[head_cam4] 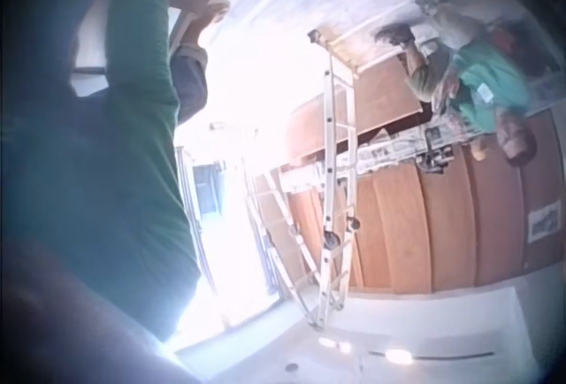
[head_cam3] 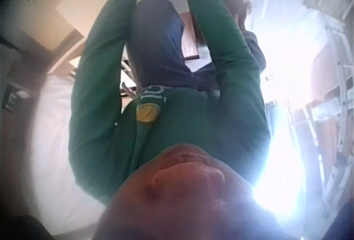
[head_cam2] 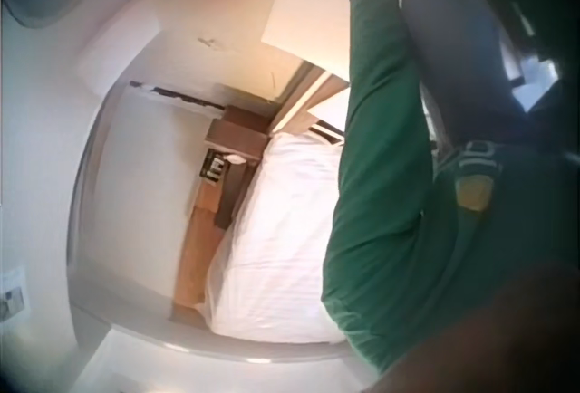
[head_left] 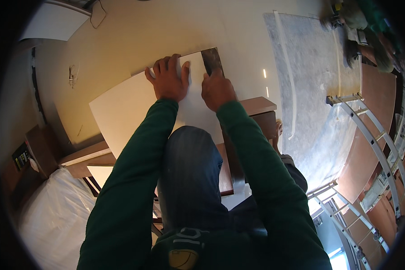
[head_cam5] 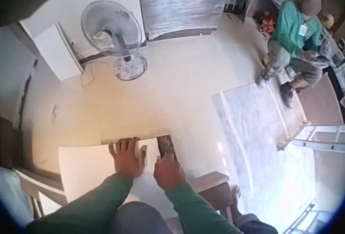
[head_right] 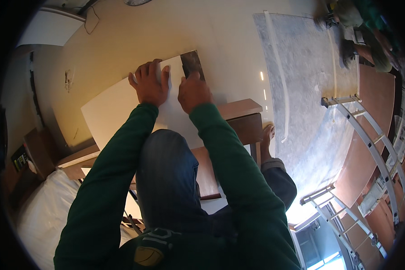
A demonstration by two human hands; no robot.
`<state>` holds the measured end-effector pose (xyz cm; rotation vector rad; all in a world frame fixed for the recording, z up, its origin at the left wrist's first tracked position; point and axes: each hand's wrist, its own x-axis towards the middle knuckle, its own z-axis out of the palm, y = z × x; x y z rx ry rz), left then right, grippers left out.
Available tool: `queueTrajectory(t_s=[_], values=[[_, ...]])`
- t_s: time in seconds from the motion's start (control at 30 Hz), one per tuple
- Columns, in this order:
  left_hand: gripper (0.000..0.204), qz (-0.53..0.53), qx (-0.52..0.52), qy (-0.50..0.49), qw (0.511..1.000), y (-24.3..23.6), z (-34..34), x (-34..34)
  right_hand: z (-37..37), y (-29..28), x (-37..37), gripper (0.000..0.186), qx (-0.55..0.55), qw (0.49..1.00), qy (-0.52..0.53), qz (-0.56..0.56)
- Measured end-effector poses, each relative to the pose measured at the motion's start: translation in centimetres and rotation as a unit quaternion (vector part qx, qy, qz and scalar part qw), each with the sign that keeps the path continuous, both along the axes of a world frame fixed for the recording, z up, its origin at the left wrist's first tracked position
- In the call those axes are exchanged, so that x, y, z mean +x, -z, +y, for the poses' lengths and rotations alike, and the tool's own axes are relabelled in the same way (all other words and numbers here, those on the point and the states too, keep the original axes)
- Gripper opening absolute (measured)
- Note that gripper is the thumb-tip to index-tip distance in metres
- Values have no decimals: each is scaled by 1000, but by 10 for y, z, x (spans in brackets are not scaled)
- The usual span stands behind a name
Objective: The person uses a utility knife and a ruler to cut a white board on a wooden surface. They then wipe the board with a cloth and measure it with a ruler while sitting on the floor.
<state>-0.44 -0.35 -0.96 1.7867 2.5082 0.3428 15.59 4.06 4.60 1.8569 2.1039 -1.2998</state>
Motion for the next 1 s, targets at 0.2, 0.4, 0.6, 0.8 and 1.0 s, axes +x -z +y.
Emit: queueTrajectory(t_s=[0.2, 0.4, 0.6, 0.8, 1.0], values=[[57, 10, -24, -16, 1000, 3, -1, 0, -47, -4, 30, 39, -25, 998, -46, -28], [58, 14, -15, -9, 1000, 6, 3, 3, -88, -21, 62, 39, -112, 991, -2, -72], [58, 29, -5, -10, 1000, 9, 2, 1, -129, -46, 88, 39, -186, 978, 15, -94], [60, 17, 1, -8, 1000, 9, 1, 1, -190, -28, 126, 38, -170, 980, -41, -90], [59, 11, 3, -3, 1000, 10, 1, -2, -210, -42, 139, 39, -213, 971, -24, -106]])
